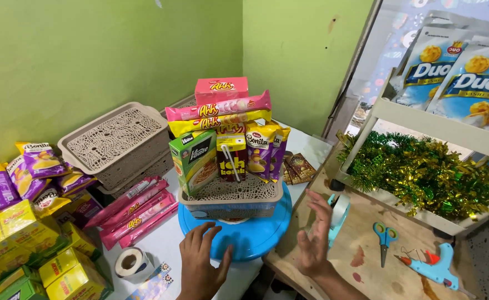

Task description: Arranging various snacks and drinks into a basket to create a gift bouquet, securing them with tape and decorating with tinsel.

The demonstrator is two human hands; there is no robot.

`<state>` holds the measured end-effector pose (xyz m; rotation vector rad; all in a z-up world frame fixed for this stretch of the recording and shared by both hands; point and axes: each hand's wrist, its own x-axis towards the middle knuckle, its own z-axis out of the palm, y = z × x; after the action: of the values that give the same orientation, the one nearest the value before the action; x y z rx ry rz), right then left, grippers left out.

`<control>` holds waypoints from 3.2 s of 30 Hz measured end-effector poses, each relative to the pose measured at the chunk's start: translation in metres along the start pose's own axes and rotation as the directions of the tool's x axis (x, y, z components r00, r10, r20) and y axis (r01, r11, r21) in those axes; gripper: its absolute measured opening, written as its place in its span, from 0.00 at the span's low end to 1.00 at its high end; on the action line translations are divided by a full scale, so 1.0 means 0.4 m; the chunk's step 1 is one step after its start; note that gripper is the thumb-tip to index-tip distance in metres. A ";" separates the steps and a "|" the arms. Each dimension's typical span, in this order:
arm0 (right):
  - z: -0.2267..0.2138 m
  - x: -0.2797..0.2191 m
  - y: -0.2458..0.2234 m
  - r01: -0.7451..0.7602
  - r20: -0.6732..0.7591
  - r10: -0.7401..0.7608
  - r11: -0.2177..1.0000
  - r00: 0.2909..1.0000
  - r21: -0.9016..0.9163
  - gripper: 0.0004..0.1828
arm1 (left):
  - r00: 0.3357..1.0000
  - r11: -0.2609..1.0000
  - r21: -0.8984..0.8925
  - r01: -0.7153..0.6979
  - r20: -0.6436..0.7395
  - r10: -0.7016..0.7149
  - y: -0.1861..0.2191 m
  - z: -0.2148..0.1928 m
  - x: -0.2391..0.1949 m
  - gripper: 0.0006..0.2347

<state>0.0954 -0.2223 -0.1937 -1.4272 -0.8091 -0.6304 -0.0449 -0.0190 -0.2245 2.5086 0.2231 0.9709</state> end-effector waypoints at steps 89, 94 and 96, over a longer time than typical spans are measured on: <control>-0.279 0.311 0.133 -0.260 0.321 0.793 0.504 0.518 -0.824 0.31 | 0.693 0.754 -0.563 -0.339 0.392 0.605 0.030 0.385 -0.152 0.06; -0.278 0.334 0.083 -0.311 0.246 0.925 0.334 0.291 -0.890 0.35 | 0.641 0.822 -0.474 -0.316 0.532 0.553 0.029 0.419 -0.156 0.08; -0.299 0.334 0.083 -0.322 0.252 0.910 0.359 0.330 -0.876 0.33 | 0.607 0.820 -0.450 -0.354 0.557 0.567 0.030 0.431 -0.145 0.10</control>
<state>0.2144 -0.3268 -0.1033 -2.6479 -0.3865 0.5138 0.0279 -0.1060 -0.3672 2.4725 -0.7991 0.1459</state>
